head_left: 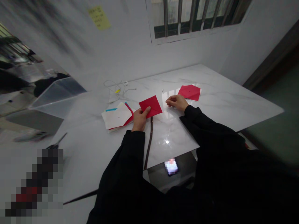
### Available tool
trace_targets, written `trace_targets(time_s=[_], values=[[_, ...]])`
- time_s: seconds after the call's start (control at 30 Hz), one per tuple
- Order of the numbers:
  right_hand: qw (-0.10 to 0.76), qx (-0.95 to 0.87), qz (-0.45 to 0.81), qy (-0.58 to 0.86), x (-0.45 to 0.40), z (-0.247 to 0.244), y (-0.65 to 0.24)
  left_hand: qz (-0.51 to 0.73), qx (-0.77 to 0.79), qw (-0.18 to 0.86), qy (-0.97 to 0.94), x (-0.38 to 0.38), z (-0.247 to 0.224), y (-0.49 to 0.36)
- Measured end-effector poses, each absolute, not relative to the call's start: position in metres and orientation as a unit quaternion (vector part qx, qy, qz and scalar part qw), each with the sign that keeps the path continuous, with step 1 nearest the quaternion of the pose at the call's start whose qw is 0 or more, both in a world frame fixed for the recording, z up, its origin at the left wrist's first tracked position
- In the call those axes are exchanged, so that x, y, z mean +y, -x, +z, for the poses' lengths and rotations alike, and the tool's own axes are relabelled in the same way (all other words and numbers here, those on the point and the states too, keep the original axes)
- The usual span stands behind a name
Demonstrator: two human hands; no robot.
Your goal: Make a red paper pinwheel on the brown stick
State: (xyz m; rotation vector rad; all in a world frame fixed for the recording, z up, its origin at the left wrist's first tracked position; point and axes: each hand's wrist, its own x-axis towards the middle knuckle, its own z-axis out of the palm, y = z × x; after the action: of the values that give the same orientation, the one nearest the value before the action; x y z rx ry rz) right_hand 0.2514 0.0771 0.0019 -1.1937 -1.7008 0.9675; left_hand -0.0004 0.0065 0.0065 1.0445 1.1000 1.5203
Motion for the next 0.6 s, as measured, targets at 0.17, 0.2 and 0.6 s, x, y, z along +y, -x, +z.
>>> trace_targets(time_s=[0.17,0.2,0.6], values=[[0.414,-0.662,0.372,0.501,0.075,0.006,-0.254,0.623,0.450,0.472,-0.432,0.008,0.004,0.001],[0.420,-0.655,0.373,0.505,0.075,0.007,-0.253,0.624,0.448,0.472,-0.432,0.008,0.003,0.001],[0.506,-0.534,0.529,0.423,0.060,0.025,-0.236,0.626,0.463,0.447,-0.440,0.006,0.005,0.001]])
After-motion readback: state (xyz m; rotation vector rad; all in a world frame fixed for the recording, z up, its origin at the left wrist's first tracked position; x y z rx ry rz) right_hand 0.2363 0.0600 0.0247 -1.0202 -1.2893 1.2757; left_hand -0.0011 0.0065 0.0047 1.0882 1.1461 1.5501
